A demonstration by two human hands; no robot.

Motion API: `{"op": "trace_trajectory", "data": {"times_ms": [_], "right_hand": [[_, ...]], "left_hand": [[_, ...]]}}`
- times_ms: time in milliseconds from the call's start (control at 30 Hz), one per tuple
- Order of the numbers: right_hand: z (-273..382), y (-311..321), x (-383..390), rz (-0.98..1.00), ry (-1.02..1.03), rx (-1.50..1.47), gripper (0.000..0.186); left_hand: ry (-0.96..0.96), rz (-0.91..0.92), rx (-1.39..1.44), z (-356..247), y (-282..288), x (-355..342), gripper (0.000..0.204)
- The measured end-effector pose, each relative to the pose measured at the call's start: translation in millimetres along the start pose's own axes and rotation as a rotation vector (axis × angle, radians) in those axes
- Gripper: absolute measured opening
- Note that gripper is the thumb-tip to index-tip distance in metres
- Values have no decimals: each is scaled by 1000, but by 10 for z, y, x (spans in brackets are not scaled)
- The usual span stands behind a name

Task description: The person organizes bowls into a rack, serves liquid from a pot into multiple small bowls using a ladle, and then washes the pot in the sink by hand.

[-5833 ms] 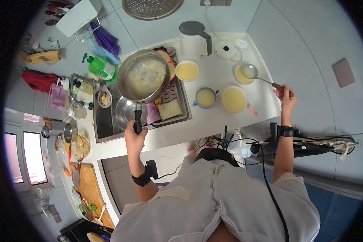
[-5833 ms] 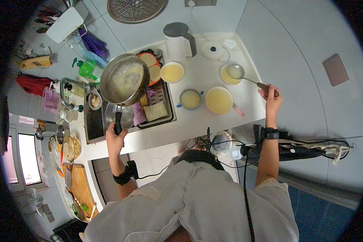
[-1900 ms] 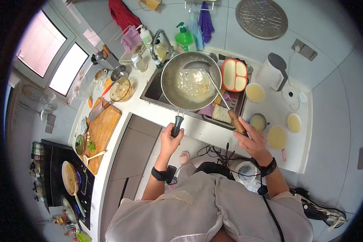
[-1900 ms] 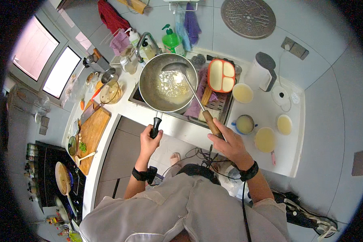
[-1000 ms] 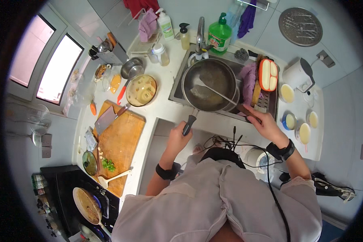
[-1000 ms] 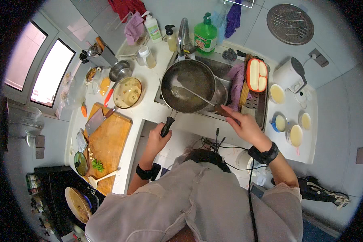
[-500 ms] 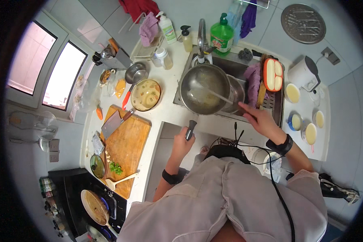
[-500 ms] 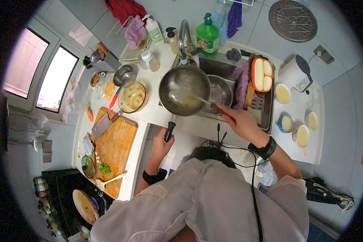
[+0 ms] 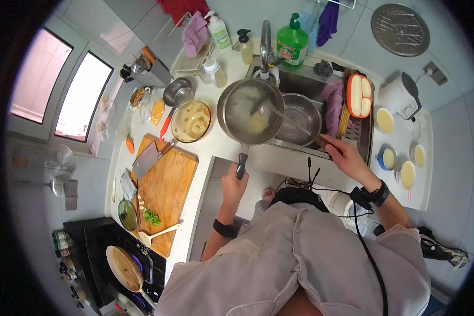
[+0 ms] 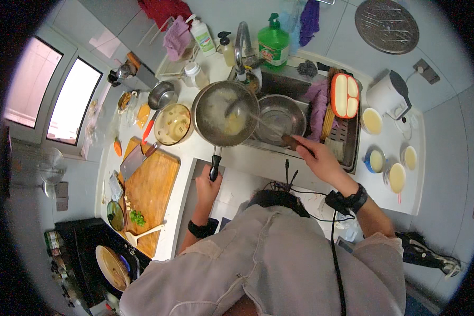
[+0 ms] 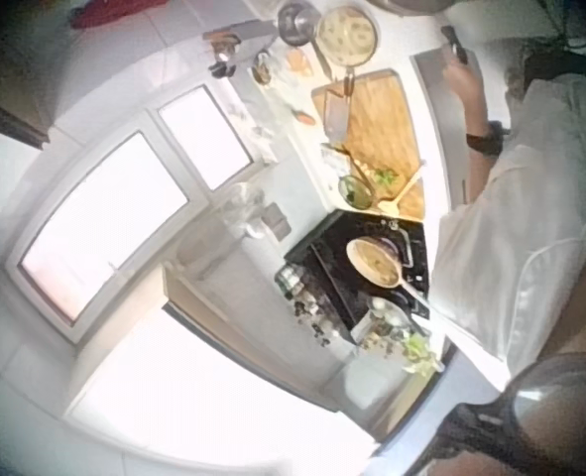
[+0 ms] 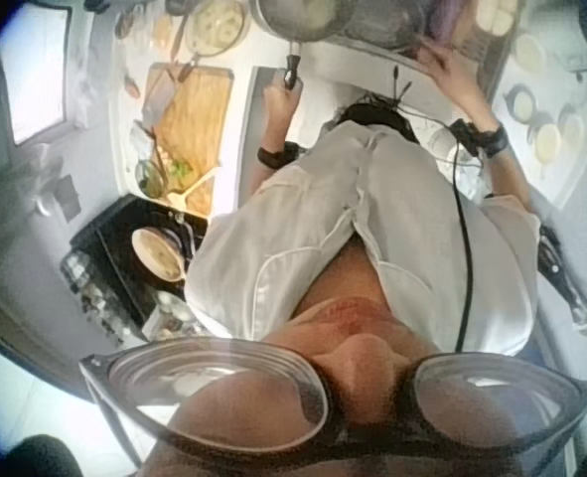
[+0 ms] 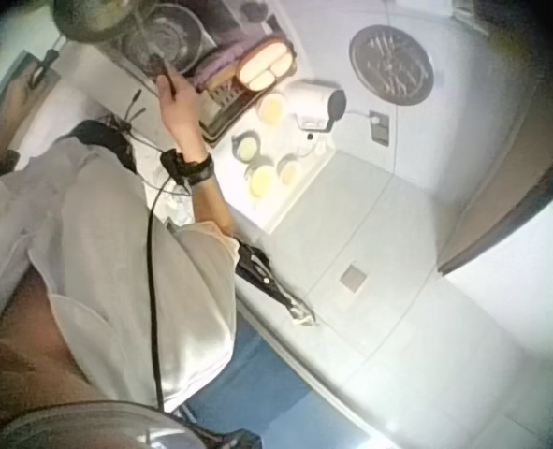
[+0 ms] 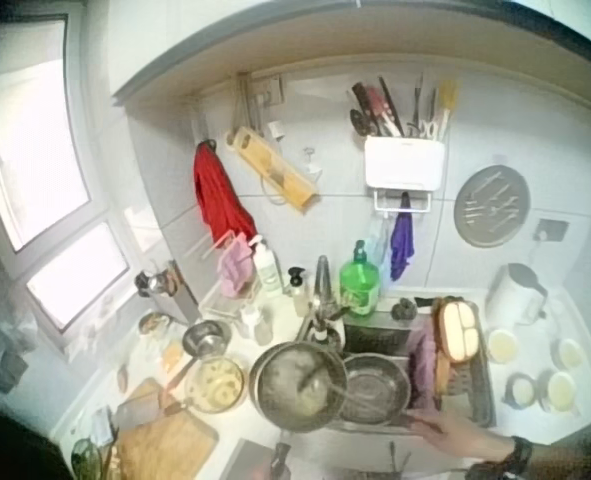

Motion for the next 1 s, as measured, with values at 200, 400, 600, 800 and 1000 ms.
{"op": "trace_trajectory", "data": {"times_ms": [200, 400, 600, 800, 1000], "right_hand": [[73, -87, -95, -104, 96, 174, 34], [-183, -326, 106, 175, -188, -26, 38], [-296, -383, -16, 146, -241, -206, 38], [-33, -74, -90, 132, 158, 140, 34], [-130, 405, -178, 6, 130, 218, 29]], "left_hand": [[-84, -15, -39, -63, 38, -50, 13], [-103, -23, -95, 33, 30, -77, 14], [-75, 6, -53, -63, -24, -83, 16], [-49, -15, -75, 86, -82, -140, 19], [-7, 87, -143, 93, -325, -187, 21]]}}
Point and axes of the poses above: each hand's wrist, its own x-axis away from the middle knuckle, its own y-axis out of the back of the hand, z = x × y, the point moved 9 cm from there along -x, towards the middle knuckle, and after that the axes turned 14 degrees about -z, right-handed, at the moved point
